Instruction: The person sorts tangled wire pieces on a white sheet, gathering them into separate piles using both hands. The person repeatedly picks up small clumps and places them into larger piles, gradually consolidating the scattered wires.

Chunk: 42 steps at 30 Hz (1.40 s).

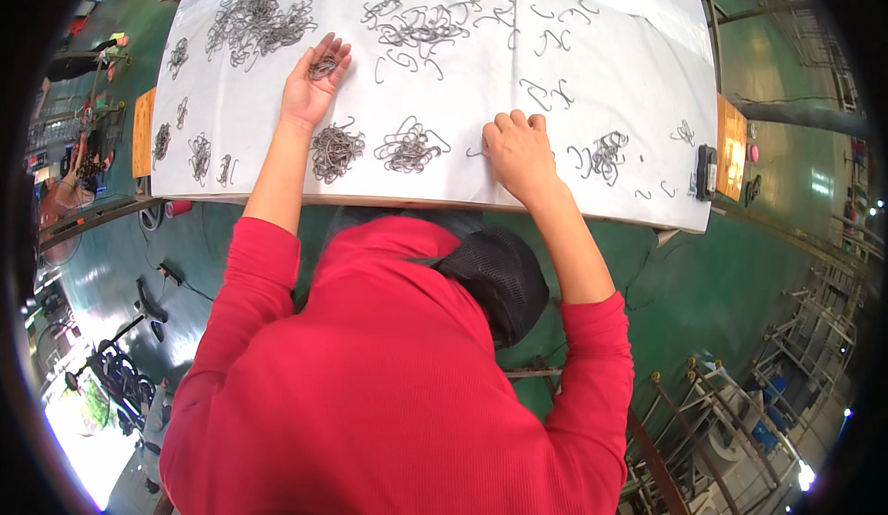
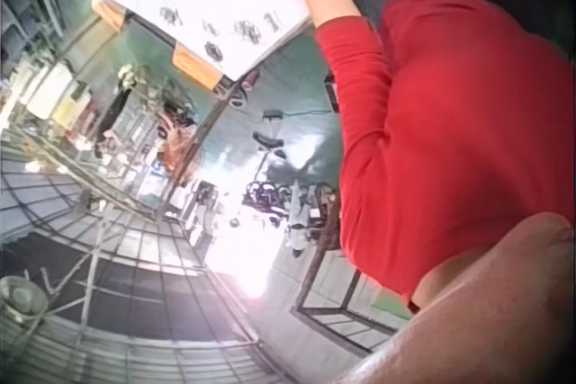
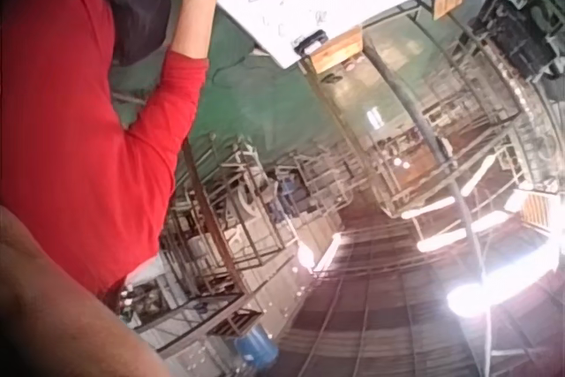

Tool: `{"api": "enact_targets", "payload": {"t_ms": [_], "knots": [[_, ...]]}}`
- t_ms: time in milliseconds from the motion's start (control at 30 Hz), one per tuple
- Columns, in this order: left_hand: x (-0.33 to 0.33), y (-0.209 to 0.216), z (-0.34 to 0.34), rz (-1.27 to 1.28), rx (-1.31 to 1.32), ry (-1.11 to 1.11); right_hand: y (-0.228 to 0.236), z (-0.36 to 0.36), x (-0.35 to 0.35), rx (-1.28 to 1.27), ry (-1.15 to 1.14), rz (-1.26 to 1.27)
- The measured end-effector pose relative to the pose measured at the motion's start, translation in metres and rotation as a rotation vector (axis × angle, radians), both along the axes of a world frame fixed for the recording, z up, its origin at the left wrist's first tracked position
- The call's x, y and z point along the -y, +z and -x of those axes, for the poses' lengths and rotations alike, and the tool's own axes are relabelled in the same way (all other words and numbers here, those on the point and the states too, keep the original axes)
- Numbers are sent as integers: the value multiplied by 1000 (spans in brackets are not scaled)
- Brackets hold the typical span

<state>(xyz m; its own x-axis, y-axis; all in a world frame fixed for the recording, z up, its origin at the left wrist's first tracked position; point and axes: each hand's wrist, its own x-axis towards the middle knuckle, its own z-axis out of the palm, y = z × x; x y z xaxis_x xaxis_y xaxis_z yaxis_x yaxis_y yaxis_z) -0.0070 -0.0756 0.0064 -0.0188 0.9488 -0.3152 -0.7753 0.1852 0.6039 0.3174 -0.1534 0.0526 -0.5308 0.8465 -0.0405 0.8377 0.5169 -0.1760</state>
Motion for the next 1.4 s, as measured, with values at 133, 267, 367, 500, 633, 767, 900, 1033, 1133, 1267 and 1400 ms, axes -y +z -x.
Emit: {"api": "enact_targets", "payload": {"t_ms": [133,267,367,500,633,767,900,1033,1133,1267,1400], "knots": [[1,3,0,27,1,3,2,6,-1,-66,7,29],[0,9,-2,125,-9,-8,17,31,1,-259,16,146],[-1,13,-2,207,14,0,21,50,-10,-333,22,257],[-2,22,-5,344,88,26,9,64,-56,-383,-27,67],[-8,29,-9,356,152,-66,1,77,-109,-321,-77,-97],[-22,37,-7,325,172,-107,-11,66,-138,-209,-83,-154],[-38,38,-4,322,162,-99,-8,73,-168,-392,-156,-120],[-57,38,-8,332,126,-83,-13,107,-199,-461,-276,-76],[-67,34,-6,318,111,-75,-13,134,-207,-360,-154,-224],[-76,24,-2,326,110,-36,-16,136,-191,-378,147,-115],[-81,21,-1,308,82,-35,-15,123,-212,-360,-243,-304]]}}
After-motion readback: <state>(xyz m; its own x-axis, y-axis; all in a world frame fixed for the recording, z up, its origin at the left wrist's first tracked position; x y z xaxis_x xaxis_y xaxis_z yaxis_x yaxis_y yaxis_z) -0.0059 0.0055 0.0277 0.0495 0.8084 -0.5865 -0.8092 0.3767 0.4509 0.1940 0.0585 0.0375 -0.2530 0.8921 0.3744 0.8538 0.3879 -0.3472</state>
